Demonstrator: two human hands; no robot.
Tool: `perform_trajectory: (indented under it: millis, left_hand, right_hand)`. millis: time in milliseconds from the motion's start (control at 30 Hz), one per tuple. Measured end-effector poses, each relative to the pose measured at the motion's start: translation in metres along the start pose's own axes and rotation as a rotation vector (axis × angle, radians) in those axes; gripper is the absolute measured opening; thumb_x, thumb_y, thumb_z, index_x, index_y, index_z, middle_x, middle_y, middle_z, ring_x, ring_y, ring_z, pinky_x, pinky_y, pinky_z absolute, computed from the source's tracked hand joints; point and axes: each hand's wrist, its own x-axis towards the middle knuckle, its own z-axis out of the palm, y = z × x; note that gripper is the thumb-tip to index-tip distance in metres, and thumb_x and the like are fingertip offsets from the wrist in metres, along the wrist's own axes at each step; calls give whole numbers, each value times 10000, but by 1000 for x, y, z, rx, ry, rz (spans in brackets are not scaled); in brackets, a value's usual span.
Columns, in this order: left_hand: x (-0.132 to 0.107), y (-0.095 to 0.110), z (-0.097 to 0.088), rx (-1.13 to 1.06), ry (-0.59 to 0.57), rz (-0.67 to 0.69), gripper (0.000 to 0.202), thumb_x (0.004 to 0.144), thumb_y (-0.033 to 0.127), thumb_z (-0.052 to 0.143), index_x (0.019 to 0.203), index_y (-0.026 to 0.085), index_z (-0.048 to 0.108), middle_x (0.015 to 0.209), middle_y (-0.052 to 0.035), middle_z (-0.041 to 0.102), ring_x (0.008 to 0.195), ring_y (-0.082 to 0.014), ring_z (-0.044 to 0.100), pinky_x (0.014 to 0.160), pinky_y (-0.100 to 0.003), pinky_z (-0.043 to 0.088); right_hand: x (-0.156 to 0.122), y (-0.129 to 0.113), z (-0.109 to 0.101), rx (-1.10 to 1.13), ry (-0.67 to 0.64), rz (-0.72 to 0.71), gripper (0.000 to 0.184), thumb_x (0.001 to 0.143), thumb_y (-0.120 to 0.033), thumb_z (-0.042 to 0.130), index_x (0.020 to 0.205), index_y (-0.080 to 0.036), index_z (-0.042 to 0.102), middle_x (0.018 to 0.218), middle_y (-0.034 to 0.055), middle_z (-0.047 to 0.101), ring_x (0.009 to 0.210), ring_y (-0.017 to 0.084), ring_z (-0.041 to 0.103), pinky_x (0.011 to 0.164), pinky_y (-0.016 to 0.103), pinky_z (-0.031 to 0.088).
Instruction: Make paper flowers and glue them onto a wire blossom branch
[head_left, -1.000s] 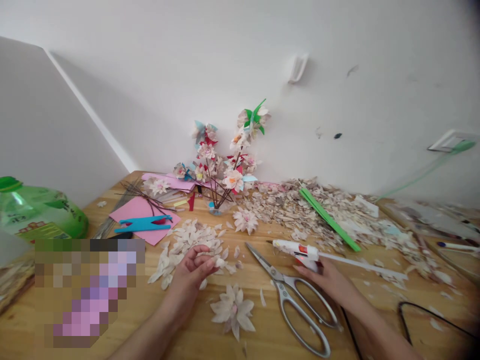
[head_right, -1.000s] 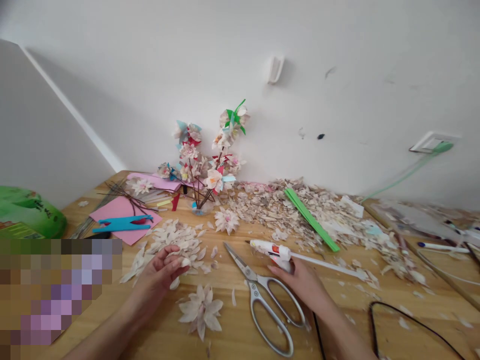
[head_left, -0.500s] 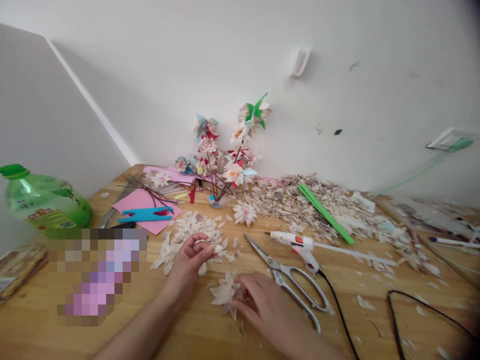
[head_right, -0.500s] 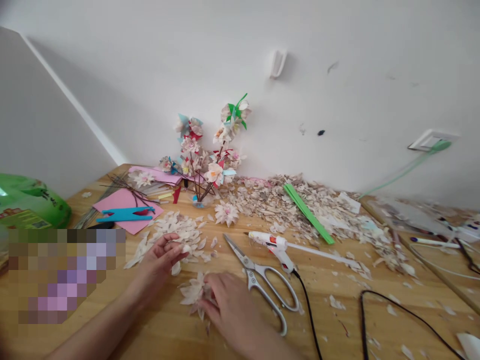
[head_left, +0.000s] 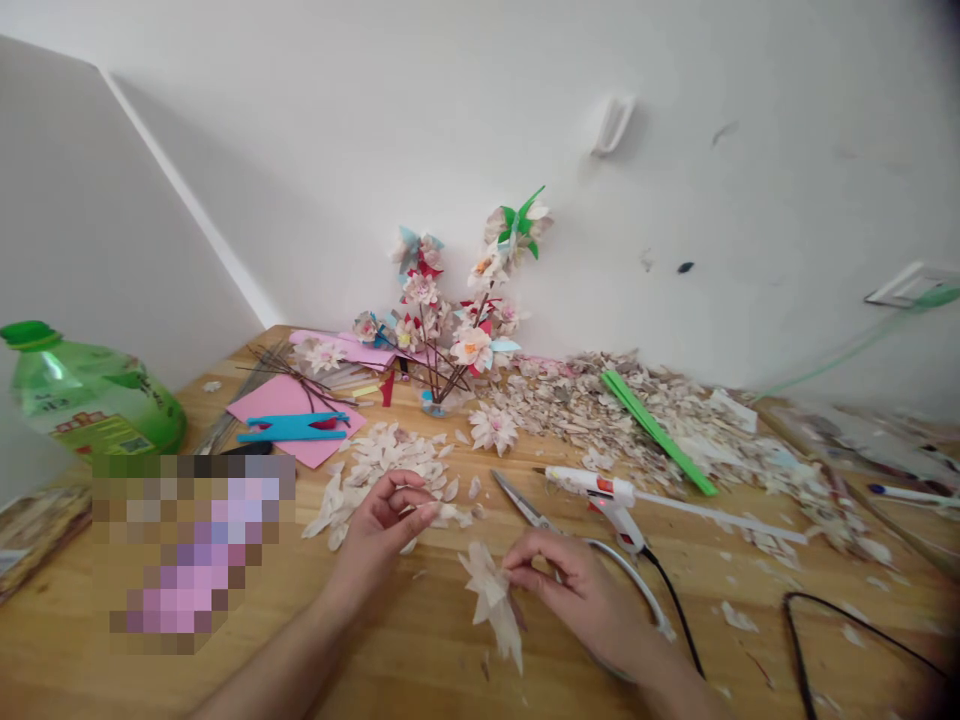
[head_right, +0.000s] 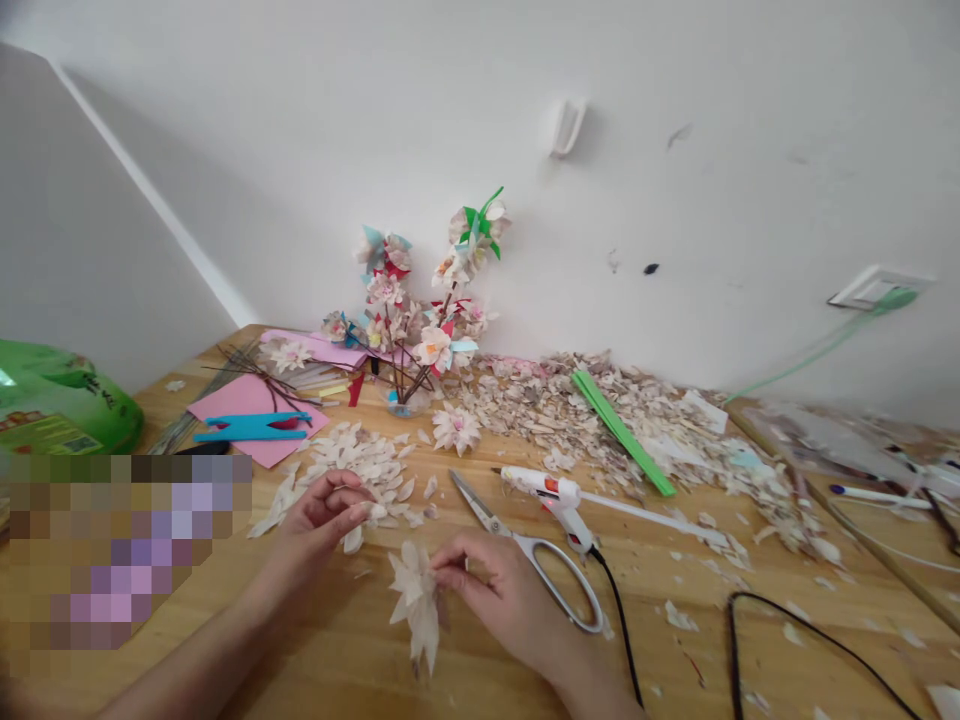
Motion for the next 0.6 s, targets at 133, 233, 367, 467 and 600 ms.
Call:
perform_trajectory:
  millis: [133, 233, 367, 467, 600]
  left_hand:
    - [-7, 3, 2, 153, -39, 72, 224, 656, 207, 679, 833, 204, 541, 664, 26, 638, 650, -92, 567, 651, -205, 418]
    - [-12, 4, 2, 365, -74, 247, 222, 665, 159, 666, 854, 219, 568, 707, 16, 643, 704, -110, 580, 700, -231, 428]
    - [-16, 5, 4, 584, -133, 562, 301, 652, 85, 657, 897, 244, 582, 699, 10, 650, 787, -142, 573, 745, -262, 435]
    - [-19, 4, 8, 600, -76, 593, 248, 644, 99, 657, 847, 230, 599, 732, -4, 641, 737, -149, 584, 679, -261, 456]
    - [-21, 5, 14, 426, 138, 337, 218, 627, 170, 685, 815, 210, 584, 696, -3, 637, 682, -148, 594, 664, -252, 456]
  right_hand:
    - [0, 2, -4, -142, 28, -284, 121, 847, -164, 469, 826, -186, 587, 743, 18, 607, 707, 131, 546, 653, 233, 426]
    - [-3, -1, -6, -289, 38, -440, 170, 855, -113, 418, 915, -178, 563, 805, 51, 604, 770, 159, 526, 695, 272, 428]
    - [-9, -2, -8, -265, -2, -360, 172, 867, -127, 393, 916, -186, 546, 823, 52, 583, 790, 162, 516, 700, 276, 423]
    - [-10, 3, -4, -33, -11, -151, 129, 868, -183, 424, 845, -195, 550, 801, 26, 560, 755, 139, 509, 673, 251, 405]
    - [-5, 12, 10, 641, 13, 213, 126, 776, -304, 575, 752, -183, 550, 687, -19, 520, 622, 104, 488, 575, 214, 373]
